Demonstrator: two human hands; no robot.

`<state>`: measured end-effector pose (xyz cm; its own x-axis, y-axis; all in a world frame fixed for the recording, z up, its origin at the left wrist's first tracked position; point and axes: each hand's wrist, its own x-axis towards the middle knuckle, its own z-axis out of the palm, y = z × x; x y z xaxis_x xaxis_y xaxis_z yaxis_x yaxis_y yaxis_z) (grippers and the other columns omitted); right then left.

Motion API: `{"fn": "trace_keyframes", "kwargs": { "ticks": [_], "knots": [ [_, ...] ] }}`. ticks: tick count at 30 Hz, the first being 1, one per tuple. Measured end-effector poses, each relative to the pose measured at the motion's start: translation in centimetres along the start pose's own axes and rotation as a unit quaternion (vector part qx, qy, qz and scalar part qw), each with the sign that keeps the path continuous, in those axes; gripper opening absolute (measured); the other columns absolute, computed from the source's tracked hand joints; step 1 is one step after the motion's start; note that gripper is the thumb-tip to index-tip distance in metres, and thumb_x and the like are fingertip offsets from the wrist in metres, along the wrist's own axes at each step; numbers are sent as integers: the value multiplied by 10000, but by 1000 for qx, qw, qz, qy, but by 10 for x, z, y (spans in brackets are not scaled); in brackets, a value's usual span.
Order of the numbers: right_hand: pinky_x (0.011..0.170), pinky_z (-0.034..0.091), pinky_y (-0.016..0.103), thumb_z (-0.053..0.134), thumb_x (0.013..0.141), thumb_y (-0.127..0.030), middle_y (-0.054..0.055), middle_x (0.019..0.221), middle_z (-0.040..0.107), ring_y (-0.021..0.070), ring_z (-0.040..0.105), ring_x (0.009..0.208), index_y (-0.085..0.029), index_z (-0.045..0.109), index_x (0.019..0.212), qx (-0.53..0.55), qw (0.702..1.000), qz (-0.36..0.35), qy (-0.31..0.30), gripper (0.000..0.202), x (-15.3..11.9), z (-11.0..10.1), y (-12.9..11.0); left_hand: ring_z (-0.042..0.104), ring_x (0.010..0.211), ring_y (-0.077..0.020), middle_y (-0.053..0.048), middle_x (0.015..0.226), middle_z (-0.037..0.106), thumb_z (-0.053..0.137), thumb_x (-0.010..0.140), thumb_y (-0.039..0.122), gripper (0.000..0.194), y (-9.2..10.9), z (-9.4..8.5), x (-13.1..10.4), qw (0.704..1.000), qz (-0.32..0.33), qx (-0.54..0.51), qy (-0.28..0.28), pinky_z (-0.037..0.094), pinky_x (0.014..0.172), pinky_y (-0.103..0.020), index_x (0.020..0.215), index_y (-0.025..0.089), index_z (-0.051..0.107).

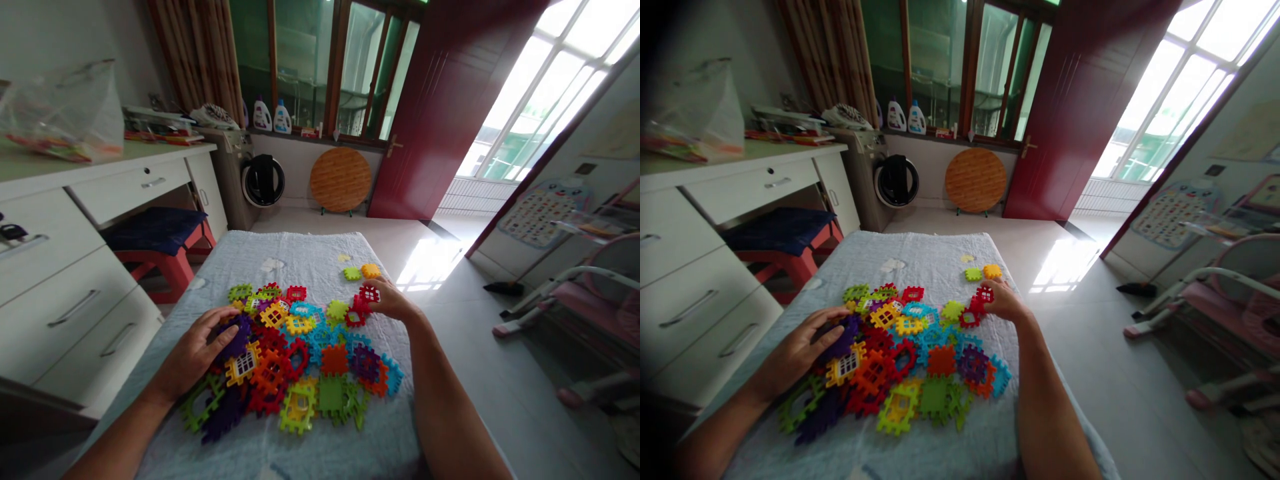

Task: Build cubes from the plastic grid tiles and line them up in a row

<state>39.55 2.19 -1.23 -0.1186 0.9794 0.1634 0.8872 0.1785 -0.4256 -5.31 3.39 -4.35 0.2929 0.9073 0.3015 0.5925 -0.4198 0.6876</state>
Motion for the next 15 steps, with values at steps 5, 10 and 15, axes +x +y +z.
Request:
{"fn": "trace_keyframes", "kwargs": {
  "ticks": [5,10,15],
  "knots": [
    [865,400,348,685,622,-224,81,1018,571,228,502,958,-163,635,1019,-42,997,9,-66,404,2,9,-8,526,1201,-260,-59,1257,594,503,843,550,460,0,0,1,1000,-6,6,-9,366,1080,-442,1163,231,588],
    [846,386,332,671,622,-239,88,1021,573,229,492,945,-155,612,1056,-76,994,25,-74,446,4,17,-7,525,1203,-260,-57,1262,590,505,840,555,467,0,0,0,1000,-12,6,-11,360,1085,-439,1169,233,585],
    [818,384,319,673,612,-232,70,963,568,214,490,910,-166,613,968,-70,995,30,-67,367,3,17,-9,519,1207,-269,-66,1267,587,505,838,560,472,0,0,0,1000,-9,1,-11,355,1085,-450,1167,231,587]
  ]
}}
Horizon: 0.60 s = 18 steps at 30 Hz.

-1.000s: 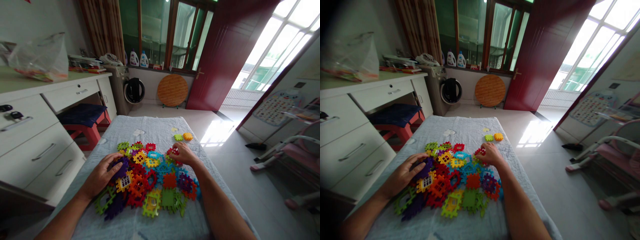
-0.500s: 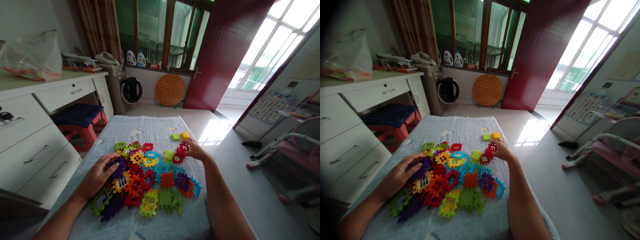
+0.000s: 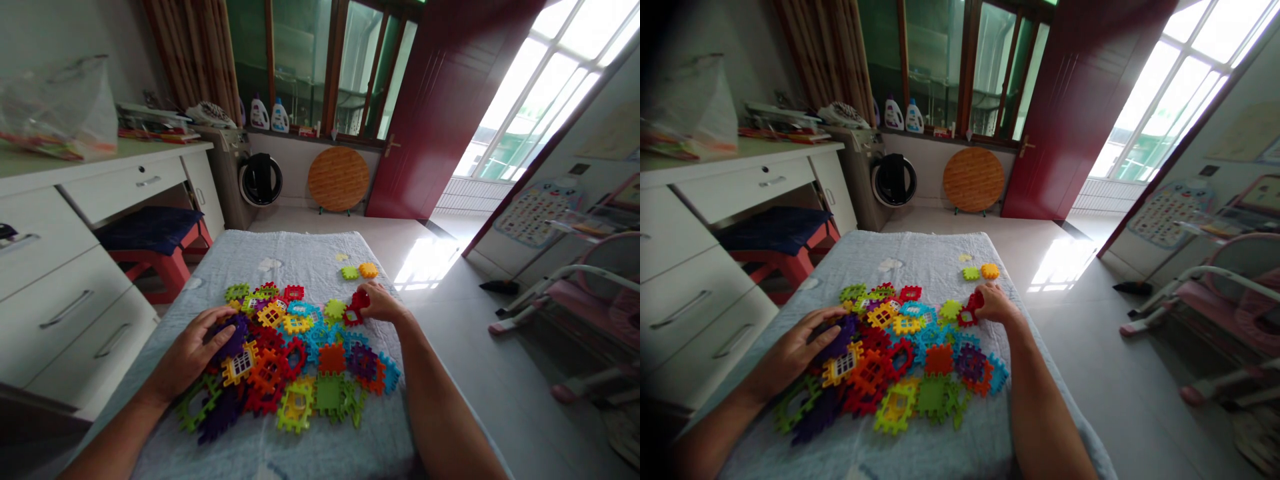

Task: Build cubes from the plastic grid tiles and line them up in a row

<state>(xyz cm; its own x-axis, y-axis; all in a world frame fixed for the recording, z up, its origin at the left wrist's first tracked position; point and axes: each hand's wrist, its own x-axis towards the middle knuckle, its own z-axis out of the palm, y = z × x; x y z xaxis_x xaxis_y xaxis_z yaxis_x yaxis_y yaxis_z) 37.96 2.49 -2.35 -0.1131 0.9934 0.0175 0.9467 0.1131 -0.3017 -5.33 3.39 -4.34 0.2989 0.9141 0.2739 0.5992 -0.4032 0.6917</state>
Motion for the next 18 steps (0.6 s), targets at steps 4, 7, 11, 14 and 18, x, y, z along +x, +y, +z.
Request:
{"fn": "trace_keyframes", "kwargs": {
  "ticks": [4,7,11,14,18],
  "knots": [
    [818,381,334,703,600,-254,79,989,558,231,488,945,-171,598,970,-6,999,32,17,394,-4,-3,3,511,1214,-269,-69,1274,580,506,843,552,466,-1,0,0,1000,3,-2,-3,347,1089,-453,1173,231,581],
    [840,369,363,711,593,-234,90,1048,554,253,480,985,-179,597,1022,-26,998,57,12,448,-9,-7,6,504,1219,-268,-71,1280,574,504,847,545,461,-2,0,0,1000,4,-2,-2,344,1091,-457,1175,231,579],
    [866,358,375,730,615,-258,100,1184,509,270,450,1062,-208,549,1186,-14,999,20,20,600,-15,-18,-5,511,1214,-269,-67,1283,576,508,844,548,461,-1,0,0,1000,9,1,3,351,1087,-453,1176,238,584],
    [858,360,378,761,614,-357,80,1144,519,262,455,1026,-227,590,1125,-11,999,-23,-36,555,-18,-23,-23,525,1203,-268,-64,1273,586,510,839,553,463,0,0,0,1000,6,4,5,370,1077,-442,1167,237,591],
    [820,355,382,797,558,-379,82,1093,539,273,453,987,-226,647,1015,-59,994,-18,-88,505,-19,-21,-43,521,1206,-265,-66,1271,586,506,841,553,461,1,0,0,1000,2,4,4,369,1077,-444,1161,233,593]
  ]
}}
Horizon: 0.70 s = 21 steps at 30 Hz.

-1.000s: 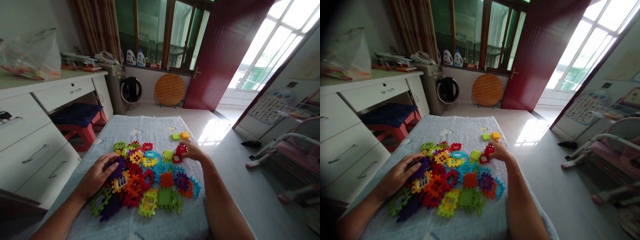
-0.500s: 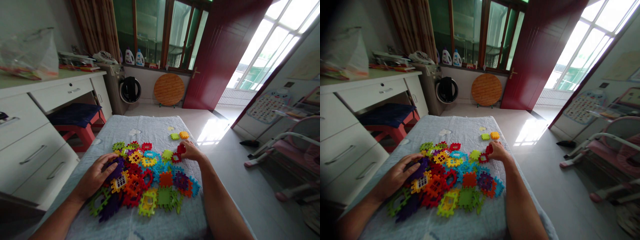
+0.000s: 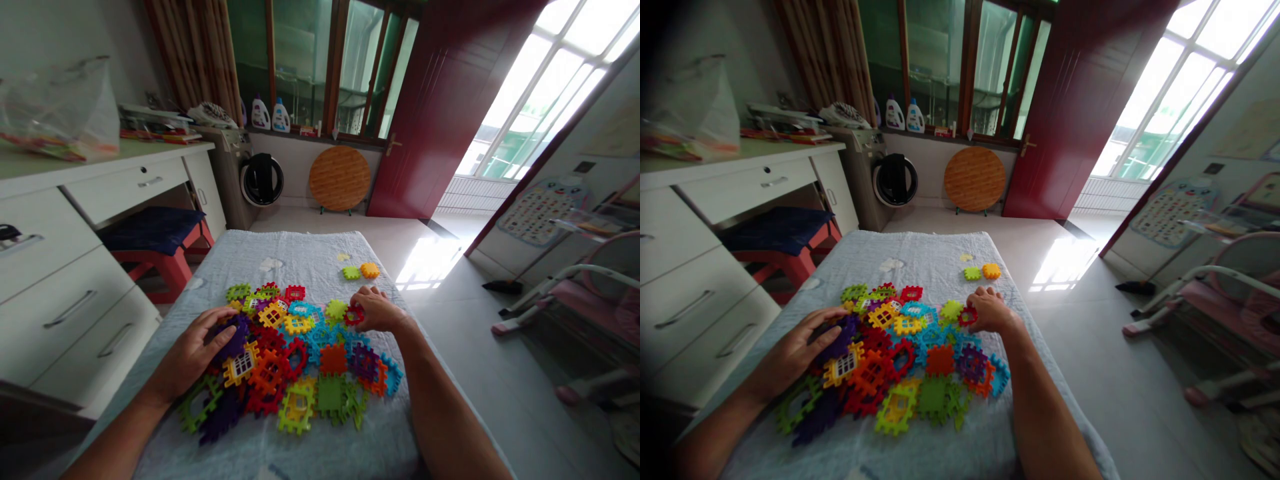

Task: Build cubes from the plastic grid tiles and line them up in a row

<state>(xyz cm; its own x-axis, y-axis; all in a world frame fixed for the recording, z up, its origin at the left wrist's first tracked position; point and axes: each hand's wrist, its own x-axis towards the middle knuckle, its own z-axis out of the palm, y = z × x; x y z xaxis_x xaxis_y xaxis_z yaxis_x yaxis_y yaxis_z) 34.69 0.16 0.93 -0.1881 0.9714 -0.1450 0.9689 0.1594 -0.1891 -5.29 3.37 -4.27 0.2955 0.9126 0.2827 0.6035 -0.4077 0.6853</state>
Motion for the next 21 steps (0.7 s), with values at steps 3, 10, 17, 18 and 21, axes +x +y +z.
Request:
{"fn": "trace_keyframes", "kwargs": {
  "ticks": [3,10,17,18,21],
  "knots": [
    [788,350,359,754,598,-301,77,1023,578,267,472,963,-228,681,964,-11,1000,-13,20,380,2,1,-2,521,1202,-268,-73,1265,588,506,841,555,464,0,0,0,1000,1,-2,-1,362,1079,-456,1163,230,590],
    [678,372,265,521,721,-107,6,750,657,133,547,706,-197,714,831,123,987,-67,76,239,0,-11,24,527,1200,-258,-62,1263,592,505,843,551,456,-1,0,-1,1000,4,0,2,376,1072,-438,1161,236,596],
    [541,323,218,551,644,-97,-39,660,586,92,475,581,-173,622,767,171,984,-45,3,161,-14,-15,33,520,1205,-264,-60,1265,586,507,837,560,463,0,0,0,1000,-6,-6,-5,355,1084,-447,1164,242,587],
    [538,309,217,572,624,-102,-42,649,568,92,457,580,-176,603,736,143,989,-33,7,137,-14,-13,33,517,1209,-267,-61,1267,585,507,836,563,466,0,0,0,1000,-7,-6,-4,353,1085,-448,1164,242,587],
    [560,300,229,635,616,-165,-27,672,555,106,443,618,-182,566,682,69,997,-13,41,98,-13,-9,31,508,1221,-268,-56,1271,582,506,834,569,469,1,-1,-1,1000,-11,-9,-5,343,1092,-451,1165,246,586]
  ]
}}
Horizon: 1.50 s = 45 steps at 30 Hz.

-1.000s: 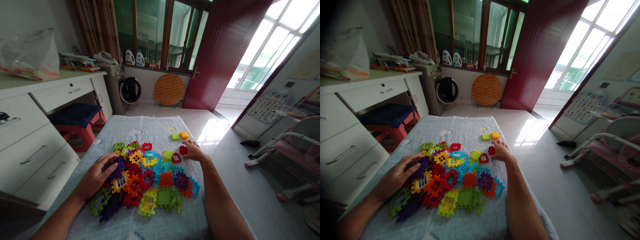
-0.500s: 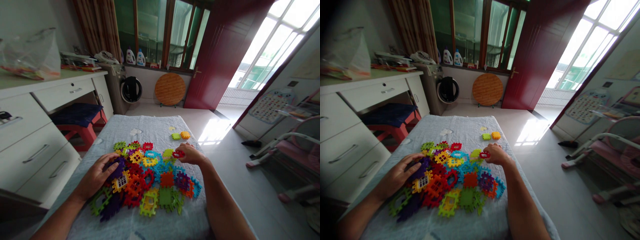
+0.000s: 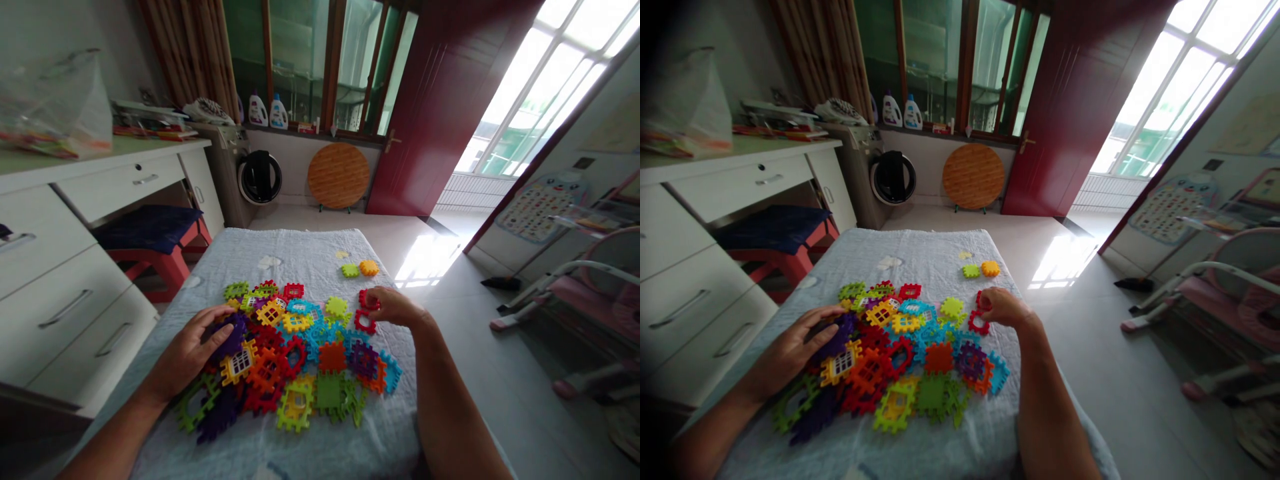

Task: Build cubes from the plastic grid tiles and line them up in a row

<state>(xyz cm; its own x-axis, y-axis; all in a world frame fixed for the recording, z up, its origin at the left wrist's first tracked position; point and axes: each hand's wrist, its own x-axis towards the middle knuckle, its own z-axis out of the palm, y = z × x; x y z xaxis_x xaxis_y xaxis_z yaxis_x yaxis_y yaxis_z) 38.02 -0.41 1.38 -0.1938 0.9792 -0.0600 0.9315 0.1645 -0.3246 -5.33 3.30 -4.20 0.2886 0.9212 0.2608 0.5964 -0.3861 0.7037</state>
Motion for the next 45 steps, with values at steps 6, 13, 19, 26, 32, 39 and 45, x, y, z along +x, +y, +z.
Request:
{"fn": "trace_keyframes", "kwargs": {
  "ticks": [6,13,19,26,32,39,45],
  "knots": [
    [540,283,255,739,571,-303,4,694,588,140,476,630,-194,574,700,-77,995,47,-36,237,-1,3,-13,498,1228,-263,-57,1274,576,505,834,567,473,-1,0,0,1000,-6,-5,-7,330,1100,-455,1169,242,579],
    [515,304,263,723,573,-376,64,859,662,222,594,750,-188,624,835,-154,977,101,-109,338,0,3,-34,531,1197,-262,-62,1257,595,498,838,565,473,-1,0,0,1000,3,5,3,368,1078,-442,1159,229,589],
    [538,338,269,702,596,-355,78,907,679,238,617,785,-194,641,885,-175,972,106,-118,337,1,6,-40,523,1204,-262,-68,1262,589,498,845,549,466,-2,1,-1,1000,9,2,7,363,1080,-451,1163,221,590],
    [620,380,283,667,628,-302,76,875,660,215,587,767,-179,611,901,-127,988,39,-72,304,1,5,-25,518,1203,-264,-67,1255,588,500,842,551,461,-2,1,0,1000,7,-4,12,359,1081,-458,1153,222,592],
    [788,428,312,691,622,-317,92,1002,582,213,543,887,-168,575,968,-26,994,44,99,394,4,-11,11,509,1212,-262,-66,1269,578,498,842,551,459,-3,3,1,1000,6,-4,12,355,1086,-455,1152,226,593],
    [791,448,313,636,688,-277,56,955,585,176,551,845,-178,571,972,84,987,51,130,308,20,4,33,507,1219,-258,-59,1265,584,473,848,558,458,-1,4,4,1000,3,-7,13,356,1087,-448,1144,231,599],
    [806,449,317,660,654,-252,52,999,567,181,546,897,-194,571,1005,108,985,57,120,367,15,6,42,507,1223,-250,-46,1264,589,458,860,548,438,-4,4,8,1000,6,-13,11,354,1091,-434,1136,242,606]
  ]
}}
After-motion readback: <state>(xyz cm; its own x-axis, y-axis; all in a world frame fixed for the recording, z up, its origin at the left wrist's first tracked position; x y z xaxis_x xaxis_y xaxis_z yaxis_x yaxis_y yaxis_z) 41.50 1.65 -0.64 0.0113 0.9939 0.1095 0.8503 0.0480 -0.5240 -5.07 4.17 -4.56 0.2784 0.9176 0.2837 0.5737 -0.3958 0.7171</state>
